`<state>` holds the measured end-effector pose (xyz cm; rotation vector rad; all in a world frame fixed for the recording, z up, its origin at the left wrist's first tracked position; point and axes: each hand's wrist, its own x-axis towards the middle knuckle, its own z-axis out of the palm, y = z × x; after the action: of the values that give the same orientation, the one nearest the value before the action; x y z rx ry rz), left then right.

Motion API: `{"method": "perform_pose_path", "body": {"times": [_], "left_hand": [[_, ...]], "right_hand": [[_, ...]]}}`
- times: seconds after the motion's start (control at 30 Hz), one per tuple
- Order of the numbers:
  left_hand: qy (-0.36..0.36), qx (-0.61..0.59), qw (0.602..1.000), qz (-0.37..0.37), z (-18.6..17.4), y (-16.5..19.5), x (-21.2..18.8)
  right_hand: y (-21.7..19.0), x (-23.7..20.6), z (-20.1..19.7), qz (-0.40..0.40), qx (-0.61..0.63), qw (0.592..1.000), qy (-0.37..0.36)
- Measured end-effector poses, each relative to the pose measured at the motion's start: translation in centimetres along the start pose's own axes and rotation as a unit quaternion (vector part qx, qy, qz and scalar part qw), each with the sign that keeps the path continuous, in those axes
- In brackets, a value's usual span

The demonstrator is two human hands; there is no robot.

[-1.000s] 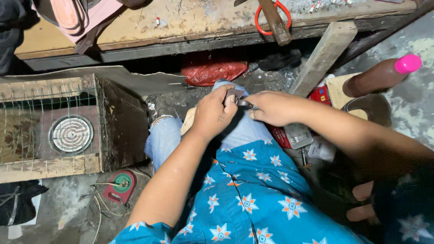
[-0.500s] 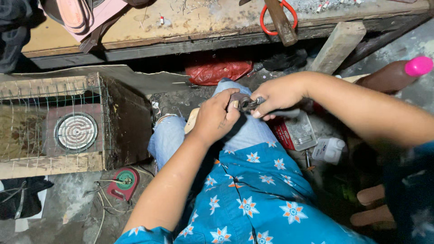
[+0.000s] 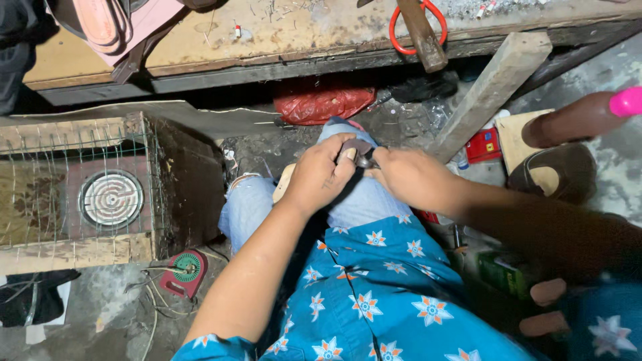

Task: The person sits on the floor and uses a hammer and pliers to attach a brown upper to a pink slipper sole. They repeatedly hammer nails along the edge and pull the material tight with pliers to secure the fit.

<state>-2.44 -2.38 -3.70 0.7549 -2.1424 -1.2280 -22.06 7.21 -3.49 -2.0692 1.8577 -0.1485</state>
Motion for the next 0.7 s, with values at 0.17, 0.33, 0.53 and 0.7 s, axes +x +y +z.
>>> {"method": "perform_pose_path", "body": {"times": [0.17, 0.33, 0.53, 0.7], "left_hand": [[-0.001, 0.034, 0.999, 0.028, 1.3, 0.3, -0.5], [0.024, 0.002, 1.0, 0.004, 1.0, 0.4, -0.5], [0.073, 0.055, 0.996, 0.01, 0.3, 0.9, -0.7], [0.061, 0.063, 0.995, 0.036, 0.3, 1.1, -1.6]], "right_hand": [[-2.2, -2.3, -1.0, 0.024, -0.101, 0.991, -0.089], [-3.8, -0.9, -2.1, 0.002, -0.077, 0.992, -0.095], [-2.1, 0.8, -3.7, -0.026, 0.043, 0.995, -0.091], [0.7, 2.6, -4.4, -0.039, 0.139, 0.961, -0.235]]}}
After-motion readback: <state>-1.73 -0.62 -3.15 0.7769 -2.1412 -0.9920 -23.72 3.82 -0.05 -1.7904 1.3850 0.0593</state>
